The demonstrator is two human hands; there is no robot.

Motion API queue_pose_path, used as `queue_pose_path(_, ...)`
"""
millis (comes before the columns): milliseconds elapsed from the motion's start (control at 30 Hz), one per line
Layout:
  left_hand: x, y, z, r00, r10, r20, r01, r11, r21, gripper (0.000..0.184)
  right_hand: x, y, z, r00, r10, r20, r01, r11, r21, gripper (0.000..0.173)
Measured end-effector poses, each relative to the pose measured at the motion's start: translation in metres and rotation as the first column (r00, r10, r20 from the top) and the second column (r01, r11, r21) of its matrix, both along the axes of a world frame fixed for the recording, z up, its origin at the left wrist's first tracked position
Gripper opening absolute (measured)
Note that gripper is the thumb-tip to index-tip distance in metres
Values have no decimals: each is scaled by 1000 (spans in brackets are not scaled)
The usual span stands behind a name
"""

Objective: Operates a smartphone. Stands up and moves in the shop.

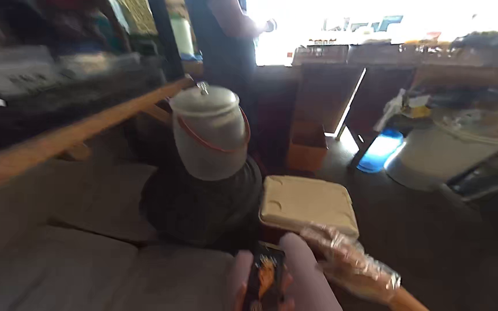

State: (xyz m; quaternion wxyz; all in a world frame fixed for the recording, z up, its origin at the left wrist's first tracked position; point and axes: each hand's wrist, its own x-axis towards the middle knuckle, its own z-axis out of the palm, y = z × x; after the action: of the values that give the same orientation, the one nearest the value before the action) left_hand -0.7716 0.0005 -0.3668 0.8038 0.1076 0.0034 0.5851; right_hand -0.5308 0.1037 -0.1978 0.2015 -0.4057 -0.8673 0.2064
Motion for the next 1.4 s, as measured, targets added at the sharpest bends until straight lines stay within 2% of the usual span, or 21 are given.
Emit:
queue_pose_path(67,-10,20,24,998,30,60,-32,999,31,74,11,2,-7,952,-136,-273,128,991,-46,41)
queue_pose_path(133,-16,38,45,993,105,60,-109,992,58,65,-6,-7,-18,800,-139,-584,64,987,-147,28)
queue_pose_path(233,-17,45,77,956,260,-139,-259,966,23,66,-53,-25,-35,682,-101,-724,-83,973,-214,32)
queue_pose_path(300,-13,38,95,885,347,-311,-379,924,-48,67,-77,-32,-46,634,-80,-769,-121,972,-201,33)
queue_pose_path(367,-6,29,105,838,371,-399,-447,887,-114,58,-89,-36,-55,612,-86,-786,-111,975,-193,31)
queue_pose_path(500,-1,15,104,826,378,-418,-466,875,-132,53,-90,-34,-66,604,-80,-793,-117,975,-188,29)
queue_pose_path(533,1,13,102,829,373,-416,-461,877,-135,52,-88,-36,-66,630,-68,-774,-93,982,-162,29)
queue_pose_path(600,4,9,97,849,358,-389,-438,888,-139,52,-80,-41,-64,751,-10,-661,-17,999,-33,27)
queue_pose_path(667,7,8,91,859,354,-371,-424,897,-126,54,-67,-42,-65,836,77,-543,-31,995,93,26)
queue_pose_path(733,10,9,86,861,354,-364,-416,903,-107,54,-58,-43,-70,884,127,-451,-60,985,160,33)
queue_pose_path(933,16,14,81,879,338,-336,-384,920,-78,55,-51,-36,-78,924,82,-374,-13,983,181,39)
queue_pose_path(1033,20,16,84,882,328,-338,-368,928,-62,54,-51,-27,-74,912,60,-406,13,984,175,42)
queue_pose_path(1133,21,18,86,874,320,-366,-371,926,-75,59,-50,-24,-71,836,-4,-549,50,996,70,42)
queue_pose_path(1200,22,21,88,855,321,-407,-383,921,-79,62,-51,-29,-69,718,-92,-690,3,991,-130,43)
queue_pose_path(1233,22,23,90,840,328,-432,-397,915,-76,59,-52,-32,-67,644,-176,-744,-58,959,-277,44)
queue_pose_path(1300,24,28,96,799,350,-489,-440,894,-79,54,-56,-38,-61,553,-368,-747,-153,837,-526,45)
queue_pose_path(1333,26,31,98,775,359,-520,-461,884,-77,51,-58,-40,-59,529,-433,-730,-174,786,-593,44)
queue_pose_path(1400,28,36,102,741,371,-559,-478,877,-52,49,-63,-40,-59,466,-476,-746,-236,746,-623,42)
